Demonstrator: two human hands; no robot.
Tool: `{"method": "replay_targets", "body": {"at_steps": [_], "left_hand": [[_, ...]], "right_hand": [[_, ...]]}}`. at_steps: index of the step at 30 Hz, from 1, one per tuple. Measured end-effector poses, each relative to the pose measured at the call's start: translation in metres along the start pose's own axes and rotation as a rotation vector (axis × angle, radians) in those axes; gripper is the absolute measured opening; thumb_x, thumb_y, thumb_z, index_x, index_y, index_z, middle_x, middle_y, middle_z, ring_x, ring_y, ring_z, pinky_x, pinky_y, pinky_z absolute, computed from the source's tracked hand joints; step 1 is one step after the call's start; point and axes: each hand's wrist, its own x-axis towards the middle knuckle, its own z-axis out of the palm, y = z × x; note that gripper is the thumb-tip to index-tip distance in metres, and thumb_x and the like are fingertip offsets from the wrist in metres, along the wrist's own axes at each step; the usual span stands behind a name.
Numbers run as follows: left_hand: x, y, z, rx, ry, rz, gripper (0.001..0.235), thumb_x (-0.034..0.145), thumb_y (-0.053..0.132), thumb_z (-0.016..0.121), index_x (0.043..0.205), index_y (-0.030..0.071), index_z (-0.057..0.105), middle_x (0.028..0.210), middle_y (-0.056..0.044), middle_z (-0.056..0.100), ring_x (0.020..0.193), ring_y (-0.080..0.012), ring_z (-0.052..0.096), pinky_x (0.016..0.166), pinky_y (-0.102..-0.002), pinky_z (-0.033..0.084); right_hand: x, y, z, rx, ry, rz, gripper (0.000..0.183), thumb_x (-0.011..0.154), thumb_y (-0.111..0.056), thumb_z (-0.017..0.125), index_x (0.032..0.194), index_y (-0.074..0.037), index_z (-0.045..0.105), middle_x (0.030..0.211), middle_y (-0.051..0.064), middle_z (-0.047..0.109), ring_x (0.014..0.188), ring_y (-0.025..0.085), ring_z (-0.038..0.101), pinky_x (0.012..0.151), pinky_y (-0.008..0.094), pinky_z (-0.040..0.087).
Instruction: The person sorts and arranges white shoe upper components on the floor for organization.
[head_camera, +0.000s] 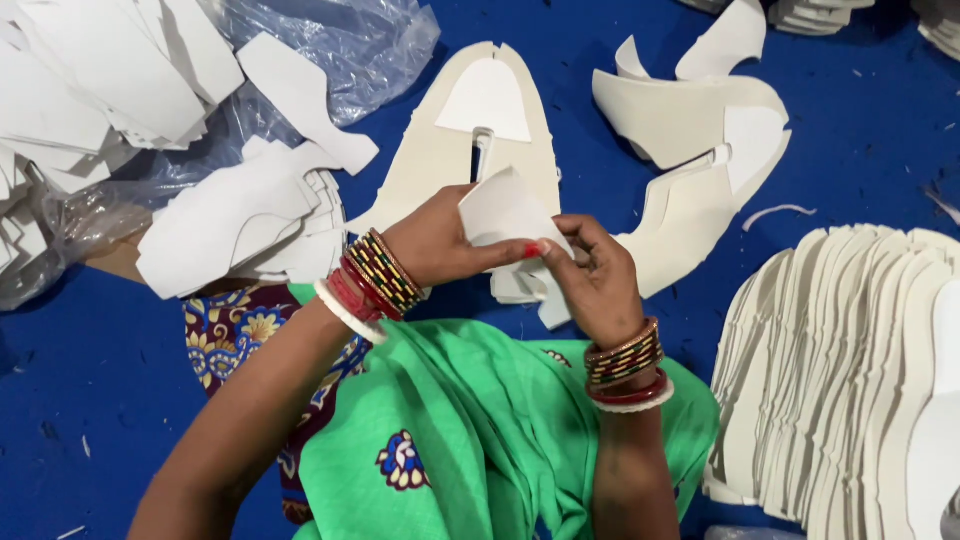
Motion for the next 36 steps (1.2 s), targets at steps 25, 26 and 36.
{"method": "replay_targets", "body": {"at_steps": [25, 26, 36], "left_hand": [[0.086, -0.172, -0.025, 0.589, 0.267, 0.008, 0.045, 0.087, -0.005, 0.064, 0.120, 0.023, 0.078, 0.130, -0.002, 0.063, 0.118, -0.0311, 0.052, 0.104, -0.040, 0.048], [0.087, -0.172, -0.025, 0.587, 0.271, 0.006, 0.045, 0.087, -0.005, 0.064, 0.120, 0.023, 0.078, 0.130, -0.002, 0.063, 0.118, -0.0311, 0.052, 0.104, -0.040, 0.048], [0.087, -0.172, -0.024, 0.591, 0.261, -0.019, 0.057, 0.084, -0.011, 0.063, 0.128, 0.023, 0.073, 0.131, -0.001, 0.062, 0.118, -0.0297, 0.051, 0.105, -0.038, 0.048]], "right_hand": [[0.016, 0.099, 0.080, 0.817, 0.109, 0.640, 0.032, 0.099, -0.010, 0.068, 0.121, 0.004, 0.051, 0.088, 0.023, 0.075, 0.074, 0.024, 0.071, 0.069, 0.037, 0.059], [0.018, 0.098, 0.079, 0.815, 0.105, 0.640, 0.032, 0.099, -0.010, 0.068, 0.121, 0.004, 0.051, 0.088, 0.023, 0.075, 0.074, 0.024, 0.071, 0.069, 0.037, 0.059], [0.021, 0.092, 0.082, 0.695, 0.139, 0.711, 0.032, 0.095, -0.008, 0.069, 0.121, 0.004, 0.053, 0.089, 0.024, 0.076, 0.072, 0.023, 0.073, 0.067, 0.035, 0.059]]}}
